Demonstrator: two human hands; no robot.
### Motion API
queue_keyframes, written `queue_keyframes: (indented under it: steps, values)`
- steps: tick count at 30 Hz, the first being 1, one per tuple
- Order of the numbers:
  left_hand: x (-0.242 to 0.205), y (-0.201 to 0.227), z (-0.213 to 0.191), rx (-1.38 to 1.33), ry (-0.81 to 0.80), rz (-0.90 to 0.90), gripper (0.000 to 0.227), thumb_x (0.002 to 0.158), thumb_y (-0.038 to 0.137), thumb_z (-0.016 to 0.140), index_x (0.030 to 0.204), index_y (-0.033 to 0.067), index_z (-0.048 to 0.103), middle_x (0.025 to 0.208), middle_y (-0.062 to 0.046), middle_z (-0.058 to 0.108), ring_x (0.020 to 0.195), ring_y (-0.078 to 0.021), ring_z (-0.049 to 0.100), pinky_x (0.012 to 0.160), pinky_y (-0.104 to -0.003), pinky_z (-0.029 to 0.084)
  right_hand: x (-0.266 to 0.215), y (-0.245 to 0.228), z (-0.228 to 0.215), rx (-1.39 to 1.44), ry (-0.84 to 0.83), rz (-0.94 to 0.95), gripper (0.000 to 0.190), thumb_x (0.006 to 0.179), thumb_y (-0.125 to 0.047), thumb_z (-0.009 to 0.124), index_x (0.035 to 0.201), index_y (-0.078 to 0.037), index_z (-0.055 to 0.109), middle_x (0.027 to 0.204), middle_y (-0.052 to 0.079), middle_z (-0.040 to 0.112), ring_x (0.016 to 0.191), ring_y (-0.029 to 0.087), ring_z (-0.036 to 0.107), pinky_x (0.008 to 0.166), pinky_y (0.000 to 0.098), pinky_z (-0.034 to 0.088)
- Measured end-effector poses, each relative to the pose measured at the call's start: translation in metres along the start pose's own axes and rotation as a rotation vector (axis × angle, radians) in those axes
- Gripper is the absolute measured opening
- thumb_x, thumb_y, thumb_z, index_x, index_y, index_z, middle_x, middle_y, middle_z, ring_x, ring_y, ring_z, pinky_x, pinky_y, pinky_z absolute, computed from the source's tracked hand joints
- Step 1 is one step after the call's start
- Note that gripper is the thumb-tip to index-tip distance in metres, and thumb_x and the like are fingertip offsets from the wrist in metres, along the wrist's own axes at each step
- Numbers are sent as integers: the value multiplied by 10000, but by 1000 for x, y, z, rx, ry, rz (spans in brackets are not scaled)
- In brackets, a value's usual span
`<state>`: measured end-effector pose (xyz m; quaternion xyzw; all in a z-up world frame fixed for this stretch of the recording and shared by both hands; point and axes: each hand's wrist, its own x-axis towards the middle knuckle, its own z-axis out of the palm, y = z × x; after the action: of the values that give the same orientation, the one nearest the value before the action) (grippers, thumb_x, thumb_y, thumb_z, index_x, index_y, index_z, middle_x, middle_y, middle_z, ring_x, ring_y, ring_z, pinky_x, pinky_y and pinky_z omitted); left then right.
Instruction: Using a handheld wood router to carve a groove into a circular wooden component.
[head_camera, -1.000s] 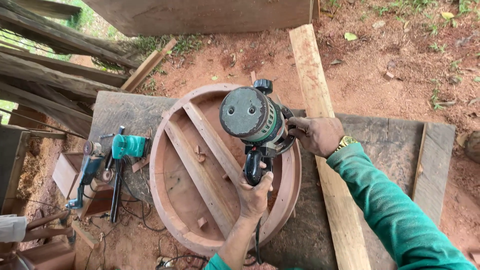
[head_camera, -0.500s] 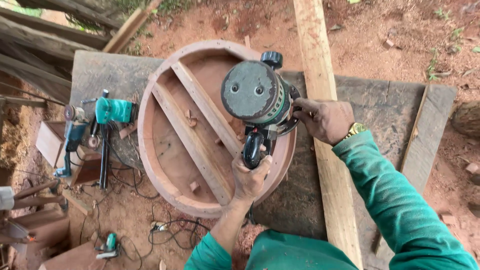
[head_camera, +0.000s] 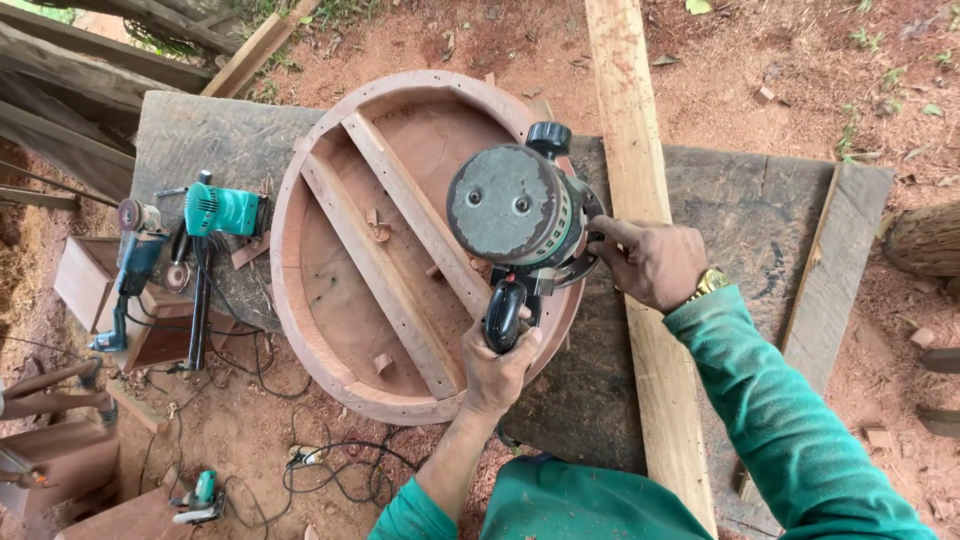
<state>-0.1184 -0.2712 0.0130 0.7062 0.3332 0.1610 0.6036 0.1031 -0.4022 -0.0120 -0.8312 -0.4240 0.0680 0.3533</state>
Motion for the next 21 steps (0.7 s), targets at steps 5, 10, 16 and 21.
queue_keyframes:
  steps: [5,10,16,21]
  values:
    - [-10,0,-5,36,-10,-10,159,833,43,744,988,28,710,700,35,622,583,-26,528,515,-237,429,-11,-8,-3,-3,-15,5,291,921,-361,702,1179,-230,740,818,93,746,683,334,714,562,448,557]
    - [-22,2,-9,-12,-28,-70,150,842,34,740,986,27,701,677,31,626,566,-39,564,501,-237,455,-21,-15,-4,39,-10,-2,287,911,-357,705,1165,-226,734,837,96,747,705,339,715,559,448,553]
    - [-39,-18,-19,-76,-53,-42,145,864,23,731,1002,22,689,741,15,648,641,-58,589,577,-240,485,-36,-22,-3,59,-14,-11,289,904,-352,714,1154,-209,731,841,99,747,707,335,717,561,441,554]
    - [-54,-6,-22,-57,-28,-74,163,836,37,742,986,45,679,763,24,635,672,-56,580,601,-242,492,-53,-29,3,76,-21,5,291,885,-336,730,1134,-186,741,837,101,745,691,333,710,554,430,548]
